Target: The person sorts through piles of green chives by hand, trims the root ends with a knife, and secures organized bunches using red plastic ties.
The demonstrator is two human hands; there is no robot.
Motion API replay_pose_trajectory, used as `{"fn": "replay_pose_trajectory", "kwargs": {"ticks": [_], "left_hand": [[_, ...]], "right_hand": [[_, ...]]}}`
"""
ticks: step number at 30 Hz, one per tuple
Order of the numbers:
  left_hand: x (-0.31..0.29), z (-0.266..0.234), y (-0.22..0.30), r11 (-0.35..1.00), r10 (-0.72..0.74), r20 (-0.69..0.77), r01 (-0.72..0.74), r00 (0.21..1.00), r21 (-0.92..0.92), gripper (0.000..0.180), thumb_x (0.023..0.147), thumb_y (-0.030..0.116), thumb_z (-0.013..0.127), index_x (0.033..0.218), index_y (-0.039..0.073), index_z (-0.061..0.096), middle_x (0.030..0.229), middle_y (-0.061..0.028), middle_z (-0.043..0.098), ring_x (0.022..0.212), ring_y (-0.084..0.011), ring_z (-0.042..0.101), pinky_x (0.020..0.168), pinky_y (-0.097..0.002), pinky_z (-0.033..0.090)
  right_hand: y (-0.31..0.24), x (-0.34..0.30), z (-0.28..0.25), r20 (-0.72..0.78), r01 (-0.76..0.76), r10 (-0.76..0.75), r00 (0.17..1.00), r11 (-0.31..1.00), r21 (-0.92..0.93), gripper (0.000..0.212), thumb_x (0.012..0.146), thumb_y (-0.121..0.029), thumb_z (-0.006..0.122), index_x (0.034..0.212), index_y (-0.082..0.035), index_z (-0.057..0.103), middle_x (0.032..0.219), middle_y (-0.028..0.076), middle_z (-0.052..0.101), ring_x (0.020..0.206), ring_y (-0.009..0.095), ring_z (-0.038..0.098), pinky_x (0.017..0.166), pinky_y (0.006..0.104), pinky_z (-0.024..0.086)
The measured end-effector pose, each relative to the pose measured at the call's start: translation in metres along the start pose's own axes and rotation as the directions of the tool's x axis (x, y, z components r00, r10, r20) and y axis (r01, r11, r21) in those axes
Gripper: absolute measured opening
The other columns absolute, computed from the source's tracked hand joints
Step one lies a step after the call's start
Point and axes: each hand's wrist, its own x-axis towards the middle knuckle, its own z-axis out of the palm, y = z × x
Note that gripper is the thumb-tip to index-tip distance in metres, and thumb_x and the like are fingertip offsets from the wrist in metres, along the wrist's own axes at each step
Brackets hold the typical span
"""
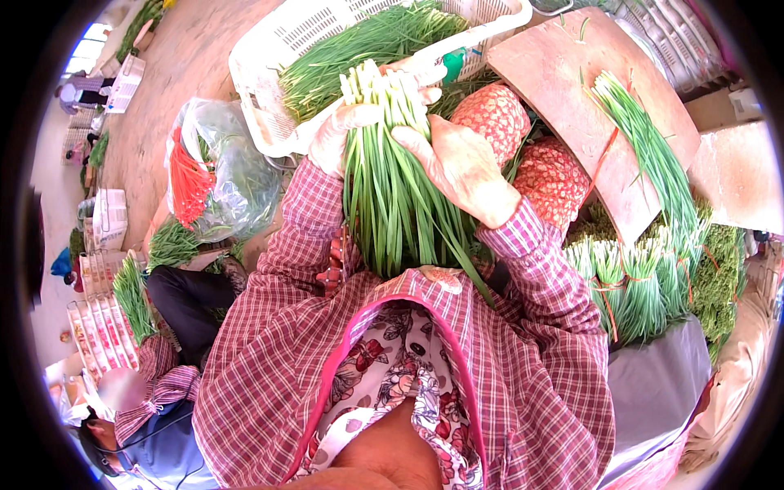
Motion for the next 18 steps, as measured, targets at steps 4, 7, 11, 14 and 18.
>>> {"fn": "replay_pose_trajectory", "kwargs": {"ticks": [4, 7, 11, 14, 18], "left_hand": [[-0.004, 0.002, 0.015, 0.996, -0.027, 0.034, 0.024, 0.999, 0.088, 0.080, 0.074, 0.019, 0.073, 0.143, 0.001, 0.036, 0.124, -0.0234, 0.059, 0.111, -0.0312, 0.060, 0.102, -0.0424, 0.047], [-0.002, 0.009, 0.036, 0.995, 0.027, -0.078, -0.019, 0.997, 0.099, 0.061, 0.081, 0.009, 0.065, 0.137, 0.002, 0.043, 0.104, -0.0172, 0.065, 0.102, -0.0288, 0.064, 0.090, -0.0388, 0.055], [0.012, -0.001, 0.080, 0.961, 0.191, -0.035, -0.180, 0.981, 0.209, 0.047, 0.082, 0.010, 0.062, 0.125, 0.002, 0.046, 0.099, -0.0120, 0.059, 0.093, -0.0283, 0.061, 0.092, -0.0423, 0.051], [0.013, 0.004, 0.119, 0.842, 0.417, -0.049, -0.365, 0.908, 0.396, 0.045, 0.083, 0.014, 0.061, 0.124, 0.003, 0.047, 0.098, -0.0092, 0.059, 0.094, -0.0259, 0.060, 0.094, -0.0485, 0.048], [-0.006, -0.001, 0.197, 0.663, 0.645, 0.045, -0.588, 0.763, 0.464, 0.040, 0.085, 0.017, 0.061, 0.122, 0.007, 0.050, 0.097, -0.0061, 0.059, 0.092, -0.0247, 0.059, 0.099, -0.0504, 0.043]], "right_hand": [[-0.001, 0.020, 0.001, 0.108, 0.196, -0.202, 0.973, 0.978, 0.066, 0.054, 0.100, -0.049, 0.041, 0.091, 0.001, 0.059, 0.068, 0.024, 0.062, 0.069, 0.041, 0.064, 0.059, 0.0490, 0.050], [-0.020, 0.045, -0.018, 0.178, 0.197, -0.223, 0.958, 0.968, 0.154, 0.066, 0.097, -0.058, 0.036, 0.096, 0.004, 0.059, 0.084, 0.030, 0.063, 0.082, 0.044, 0.063, 0.074, 0.0482, 0.051], [-0.025, 0.086, -0.015, 0.275, 0.122, -0.255, 0.927, 0.899, 0.421, 0.080, 0.088, -0.067, 0.047, 0.125, 0.004, 0.052, 0.107, 0.027, 0.064, 0.101, 0.039, 0.063, 0.093, 0.0417, 0.048], [-0.032, 0.096, -0.022, 0.292, 0.131, -0.337, 0.895, 0.824, 0.551, 0.080, 0.083, -0.055, 0.067, 0.135, 0.002, 0.045, 0.120, 0.020, 0.063, 0.111, 0.029, 0.061, 0.099, 0.0362, 0.045], [0.019, 0.085, 0.017, 0.071, 0.372, -0.411, 0.909, 0.876, 0.306, 0.056, 0.089, -0.035, 0.062, 0.129, 0.002, 0.050, 0.109, 0.023, 0.065, 0.103, 0.032, 0.063, 0.092, 0.0389, 0.048]]}}
